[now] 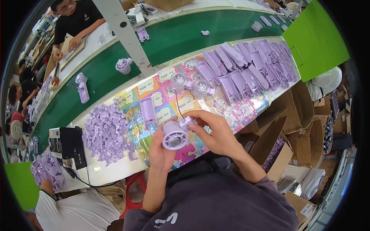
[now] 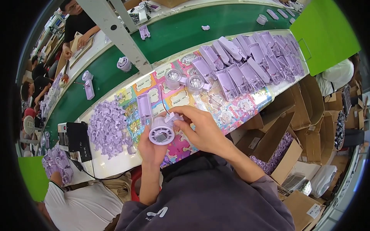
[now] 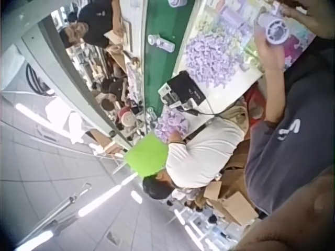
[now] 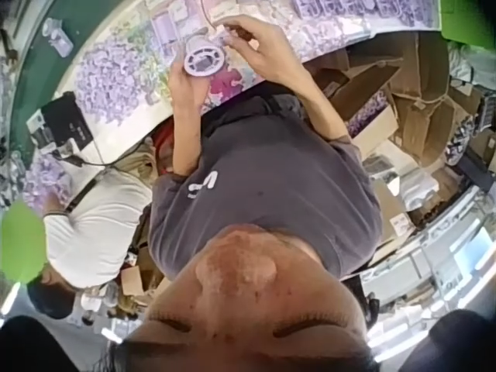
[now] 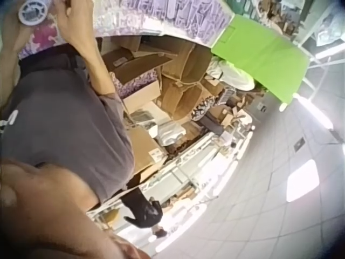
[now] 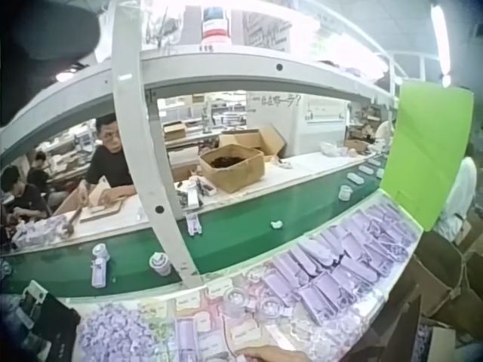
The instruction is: The person assembles small purple plastic electronic devices by hand, combining internal wiring, small motors, fan blades, and circuit boards into purple plastic cases.
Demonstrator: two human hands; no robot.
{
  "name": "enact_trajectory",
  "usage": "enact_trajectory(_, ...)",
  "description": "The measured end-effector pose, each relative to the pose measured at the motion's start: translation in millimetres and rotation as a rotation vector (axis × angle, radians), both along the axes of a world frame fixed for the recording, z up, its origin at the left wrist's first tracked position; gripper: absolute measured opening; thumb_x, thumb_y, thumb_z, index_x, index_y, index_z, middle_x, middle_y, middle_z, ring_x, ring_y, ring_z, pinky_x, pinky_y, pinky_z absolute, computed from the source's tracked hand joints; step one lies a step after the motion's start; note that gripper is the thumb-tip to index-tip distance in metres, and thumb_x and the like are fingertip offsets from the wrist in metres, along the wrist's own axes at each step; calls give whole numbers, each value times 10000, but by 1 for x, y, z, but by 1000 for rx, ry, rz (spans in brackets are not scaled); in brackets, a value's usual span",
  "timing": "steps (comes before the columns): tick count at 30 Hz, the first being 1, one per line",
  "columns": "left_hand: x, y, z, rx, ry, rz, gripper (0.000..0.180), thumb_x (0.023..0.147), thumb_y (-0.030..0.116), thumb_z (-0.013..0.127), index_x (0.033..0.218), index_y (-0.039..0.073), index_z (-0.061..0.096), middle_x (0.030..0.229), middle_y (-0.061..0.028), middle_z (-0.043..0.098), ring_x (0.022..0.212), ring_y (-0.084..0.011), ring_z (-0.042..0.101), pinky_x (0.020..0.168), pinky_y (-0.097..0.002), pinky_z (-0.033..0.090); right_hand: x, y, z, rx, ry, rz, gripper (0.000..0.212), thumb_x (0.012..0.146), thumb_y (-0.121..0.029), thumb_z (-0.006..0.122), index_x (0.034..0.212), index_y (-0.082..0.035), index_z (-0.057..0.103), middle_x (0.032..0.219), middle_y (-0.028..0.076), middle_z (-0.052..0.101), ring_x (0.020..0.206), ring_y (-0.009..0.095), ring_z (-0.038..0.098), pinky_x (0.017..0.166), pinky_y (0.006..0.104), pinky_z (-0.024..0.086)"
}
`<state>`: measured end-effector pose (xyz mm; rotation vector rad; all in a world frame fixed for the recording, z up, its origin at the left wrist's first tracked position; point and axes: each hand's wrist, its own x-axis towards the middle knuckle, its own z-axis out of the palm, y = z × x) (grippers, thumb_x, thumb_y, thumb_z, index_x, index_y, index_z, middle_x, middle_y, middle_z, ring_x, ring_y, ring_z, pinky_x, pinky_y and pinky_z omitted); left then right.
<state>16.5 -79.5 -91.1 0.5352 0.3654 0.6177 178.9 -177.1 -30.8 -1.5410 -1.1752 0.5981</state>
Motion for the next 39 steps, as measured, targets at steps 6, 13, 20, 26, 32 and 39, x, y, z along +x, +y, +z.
enact_trajectory(6, -3, 2, 8, 324, 92, -8, 471, 900, 187, 616, 1309, -30, 526, 1264, -128, 588, 1179, -217, 580, 1039, -338, 434, -1, -4, -2, -94, 23, 22, 312, 870, -22, 725, 1170, 19, 651, 942, 126, 687, 777, 200, 648, 719, 308, 518)
enact_trajectory(13, -1, -6, 6, 731, 418, 168, 165, 859, 9, 700, 1014, -18, 651, 1088, -99, 636, 1043, -168, 581, 932, -300, 443, -14, -3, -5, -85, -19, 72, 296, 864, -16, 725, 1155, 4, 668, 903, 107, 636, 730, 187, 612, 672, 311, 500)
enact_trajectory(20, -15, -4, 0, 696, 296, 189, 65, 880, 8, 665, 925, -17, 627, 985, -60, 574, 914, -138, 547, 837, -277, 430, -18, -2, -12, -79, 124, 147, 323, 864, -46, 744, 1176, -3, 670, 889, 93, 618, 693, 183, 599, 632, 311, 490)
enact_trajectory(26, -15, -6, -13, 335, 366, 403, 123, 970, 33, 594, 1080, -18, 615, 1126, -78, 603, 1041, -159, 570, 942, -299, 440, -52, 5, -30, 76, -25, -58, 460, 847, -126, 789, 1246, 10, 604, 1173, 145, 600, 957, 245, 654, 834, 349, 552)
enact_trajectory(32, -18, 21, 32, 985, 386, -92, 547, 931, -85, 502, 1466, 10, 436, 1458, -169, 450, 1355, -335, 469, 1141, -459, 356, -49, -8, -55, -58, 386, -58, 836, 768, -202, 874, 1397, 13, 367, 1263, 163, 566, 1162, 229, 593, 973, 350, 489)
enact_trajectory(39, -26, 116, 18, 2203, 1008, -184, 716, 684, -102, 641, 1341, 179, 606, 1459, -192, 444, 1365, -404, 418, 1133, -496, 376, -10, -14, -65, -46, 300, 47, 793, 760, -158, 850, 1391, -15, 391, 1241, 142, 560, 1072, 222, 612, 961, 361, 481)
